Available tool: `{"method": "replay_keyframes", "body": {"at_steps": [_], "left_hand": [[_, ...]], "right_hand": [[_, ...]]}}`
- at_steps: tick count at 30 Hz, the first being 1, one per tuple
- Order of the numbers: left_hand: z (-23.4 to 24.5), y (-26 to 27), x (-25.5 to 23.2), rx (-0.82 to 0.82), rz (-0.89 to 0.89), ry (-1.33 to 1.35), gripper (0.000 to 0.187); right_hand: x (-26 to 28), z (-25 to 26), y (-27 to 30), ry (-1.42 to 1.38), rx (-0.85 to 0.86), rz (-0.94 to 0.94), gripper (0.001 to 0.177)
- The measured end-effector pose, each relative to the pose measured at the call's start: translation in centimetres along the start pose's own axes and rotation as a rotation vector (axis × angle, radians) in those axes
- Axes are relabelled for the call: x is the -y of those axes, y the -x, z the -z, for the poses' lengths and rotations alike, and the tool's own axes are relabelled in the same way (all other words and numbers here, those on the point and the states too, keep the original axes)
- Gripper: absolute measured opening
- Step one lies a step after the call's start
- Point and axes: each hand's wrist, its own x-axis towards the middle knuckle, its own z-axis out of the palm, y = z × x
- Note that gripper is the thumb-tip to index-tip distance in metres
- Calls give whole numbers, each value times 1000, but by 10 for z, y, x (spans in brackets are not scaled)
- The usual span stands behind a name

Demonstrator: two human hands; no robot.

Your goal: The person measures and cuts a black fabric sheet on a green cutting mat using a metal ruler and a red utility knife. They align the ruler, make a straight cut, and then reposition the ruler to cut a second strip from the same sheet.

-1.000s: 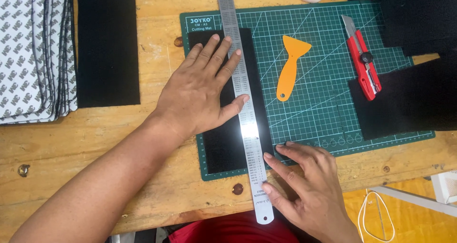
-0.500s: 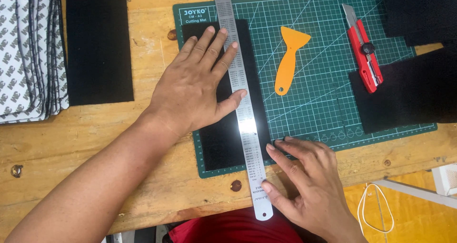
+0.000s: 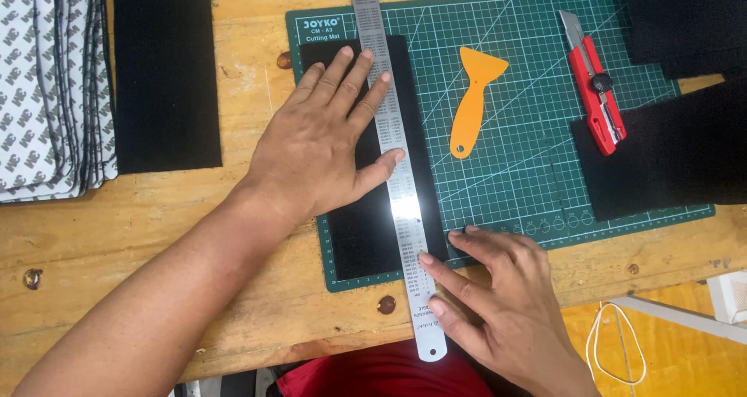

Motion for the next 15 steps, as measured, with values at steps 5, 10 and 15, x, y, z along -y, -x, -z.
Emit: {"method": "replay_keyframes", "body": {"at_steps": [5, 10, 15], "left_hand": [[1, 1, 0, -1, 0, 0, 87], [1, 1, 0, -17, -3, 5, 87], [-1, -1, 0, 29, 5, -4, 88]], "right_hand": [[0, 0, -1, 7, -10, 12, 47], [1, 1, -1, 10, -2, 14, 49], [1, 1, 0, 15, 15, 8, 50]]}}
